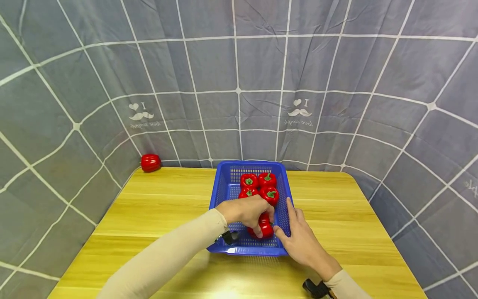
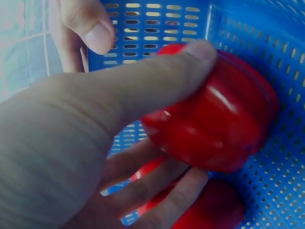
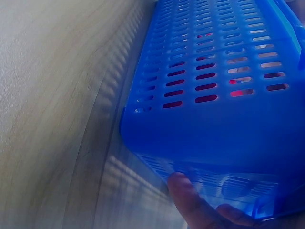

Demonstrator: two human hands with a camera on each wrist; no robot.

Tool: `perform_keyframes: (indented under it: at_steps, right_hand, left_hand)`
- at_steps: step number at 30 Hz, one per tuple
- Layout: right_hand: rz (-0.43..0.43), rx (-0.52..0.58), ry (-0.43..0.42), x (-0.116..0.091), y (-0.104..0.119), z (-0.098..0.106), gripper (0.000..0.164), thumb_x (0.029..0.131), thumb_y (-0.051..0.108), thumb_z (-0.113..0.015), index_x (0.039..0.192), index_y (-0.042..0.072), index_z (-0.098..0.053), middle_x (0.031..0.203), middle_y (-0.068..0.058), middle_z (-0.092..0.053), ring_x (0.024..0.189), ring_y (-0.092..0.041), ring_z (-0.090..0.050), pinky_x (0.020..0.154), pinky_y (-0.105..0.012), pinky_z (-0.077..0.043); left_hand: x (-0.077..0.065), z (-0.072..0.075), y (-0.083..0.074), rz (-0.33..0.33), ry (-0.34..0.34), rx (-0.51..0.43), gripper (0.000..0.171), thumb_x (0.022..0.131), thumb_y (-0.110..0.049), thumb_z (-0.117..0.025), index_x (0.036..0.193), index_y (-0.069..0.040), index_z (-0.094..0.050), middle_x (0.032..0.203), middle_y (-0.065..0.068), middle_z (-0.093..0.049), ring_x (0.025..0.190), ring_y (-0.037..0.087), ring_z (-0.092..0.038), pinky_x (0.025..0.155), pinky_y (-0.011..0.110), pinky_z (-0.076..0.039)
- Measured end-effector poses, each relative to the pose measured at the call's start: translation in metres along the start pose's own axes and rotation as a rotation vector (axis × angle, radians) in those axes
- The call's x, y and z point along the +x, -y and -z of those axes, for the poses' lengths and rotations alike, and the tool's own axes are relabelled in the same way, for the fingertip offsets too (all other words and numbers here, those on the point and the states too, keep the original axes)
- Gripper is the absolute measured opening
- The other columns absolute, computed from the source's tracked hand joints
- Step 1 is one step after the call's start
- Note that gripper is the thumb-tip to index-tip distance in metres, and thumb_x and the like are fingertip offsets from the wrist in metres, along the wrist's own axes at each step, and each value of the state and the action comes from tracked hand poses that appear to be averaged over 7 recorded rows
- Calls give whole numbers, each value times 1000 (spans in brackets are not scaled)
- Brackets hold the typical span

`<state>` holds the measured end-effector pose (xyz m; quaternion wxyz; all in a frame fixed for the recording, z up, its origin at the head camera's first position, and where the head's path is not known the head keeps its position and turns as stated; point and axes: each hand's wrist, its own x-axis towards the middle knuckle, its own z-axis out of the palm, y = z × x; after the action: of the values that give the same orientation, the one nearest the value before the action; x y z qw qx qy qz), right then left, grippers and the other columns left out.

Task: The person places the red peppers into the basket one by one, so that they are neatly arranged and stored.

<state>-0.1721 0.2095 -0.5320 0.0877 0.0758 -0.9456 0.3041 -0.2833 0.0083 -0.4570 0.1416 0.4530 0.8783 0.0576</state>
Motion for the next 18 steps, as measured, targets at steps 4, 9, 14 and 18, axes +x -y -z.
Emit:
perform_keyframes:
  at_steps: [4, 9, 14, 18]
  right_hand:
    - [-5, 3, 11, 0, 1, 1, 99, 117, 38, -69, 186, 1, -9, 166, -35, -49, 145, -52, -63, 123, -78, -52]
    - [-3, 11, 19, 1, 1, 1, 99, 116, 38, -69, 186, 0, -9, 169, -35, -46, 149, -54, -61, 124, -78, -51]
    - [-2, 8, 24, 2, 1, 1, 99, 116, 36, -69, 186, 0, -9, 167, -35, -48, 148, -53, -62, 124, -77, -52]
    - [-8, 11, 24, 2, 1, 3, 98, 116, 36, -69, 186, 1, -9, 168, -35, -47, 149, -54, -61, 125, -78, -50]
  left_hand:
    - [1, -3, 4, -12, -37, -29, 44, 85, -38, -107, 112, -24, -76, 102, -8, -75, 93, 6, -64, 81, 20, -60]
    - [3, -7, 7, -19, -125, -52, 47, 86, -40, -107, 104, -19, -69, 95, -6, -72, 88, 7, -63, 79, 17, -57]
    - [4, -6, 8, -23, -144, -62, 43, 86, -31, -106, 106, -18, -71, 108, -2, -72, 100, 8, -61, 91, 17, -61]
    - [6, -4, 6, -17, -145, -50, 48, 86, -28, -107, 113, -17, -69, 110, -1, -74, 100, 10, -63, 92, 19, -63]
